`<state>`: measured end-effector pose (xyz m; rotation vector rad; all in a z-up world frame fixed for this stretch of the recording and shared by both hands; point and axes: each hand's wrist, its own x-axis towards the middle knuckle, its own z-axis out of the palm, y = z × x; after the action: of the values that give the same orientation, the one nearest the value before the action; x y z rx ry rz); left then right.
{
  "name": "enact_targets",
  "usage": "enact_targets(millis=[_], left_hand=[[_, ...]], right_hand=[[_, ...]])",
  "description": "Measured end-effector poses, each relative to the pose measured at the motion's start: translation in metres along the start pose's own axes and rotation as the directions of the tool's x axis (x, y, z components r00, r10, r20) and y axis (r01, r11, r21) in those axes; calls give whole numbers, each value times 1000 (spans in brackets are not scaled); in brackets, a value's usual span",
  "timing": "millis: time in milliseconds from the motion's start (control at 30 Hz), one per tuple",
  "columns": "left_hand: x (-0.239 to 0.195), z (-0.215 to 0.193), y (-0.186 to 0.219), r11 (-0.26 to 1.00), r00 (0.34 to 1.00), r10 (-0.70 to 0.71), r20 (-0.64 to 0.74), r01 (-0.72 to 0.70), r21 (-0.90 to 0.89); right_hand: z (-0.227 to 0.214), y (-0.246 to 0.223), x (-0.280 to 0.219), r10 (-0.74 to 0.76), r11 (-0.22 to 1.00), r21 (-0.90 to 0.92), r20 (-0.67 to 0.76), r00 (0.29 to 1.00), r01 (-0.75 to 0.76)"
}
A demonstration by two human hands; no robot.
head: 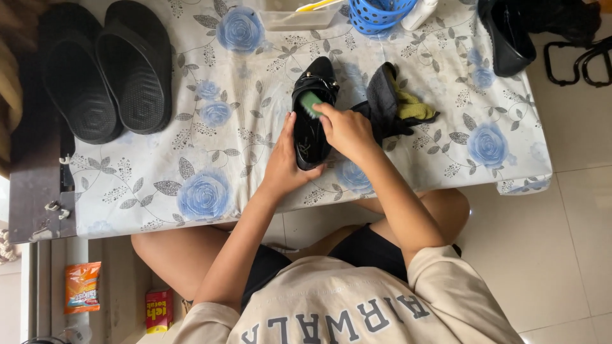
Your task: The person scrubs a black high-heeled shoe with a green toothbrush, focusing on the upper and toe areas. They hold the shoe steady with one hand while brushing with the other, occasionally adjusting the shoe's position on the table.
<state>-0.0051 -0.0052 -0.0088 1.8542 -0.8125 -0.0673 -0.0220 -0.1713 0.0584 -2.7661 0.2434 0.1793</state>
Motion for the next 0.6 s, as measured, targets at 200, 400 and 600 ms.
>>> enact_targets(millis=[200, 400, 600], left_hand=[[2, 0, 9, 1000, 1000, -27, 2, 27, 7], [1, 0, 0, 999, 999, -34, 13, 34, -8], [1, 1, 1, 999, 999, -32, 16, 32, 3]], right_hand=[[-68, -27, -56, 60, 998, 0, 394, 917, -65], [-3, 10, -1, -24, 989, -149, -47, 999, 16], [-78, -42, -51, 38, 999, -36, 479, 877, -24]])
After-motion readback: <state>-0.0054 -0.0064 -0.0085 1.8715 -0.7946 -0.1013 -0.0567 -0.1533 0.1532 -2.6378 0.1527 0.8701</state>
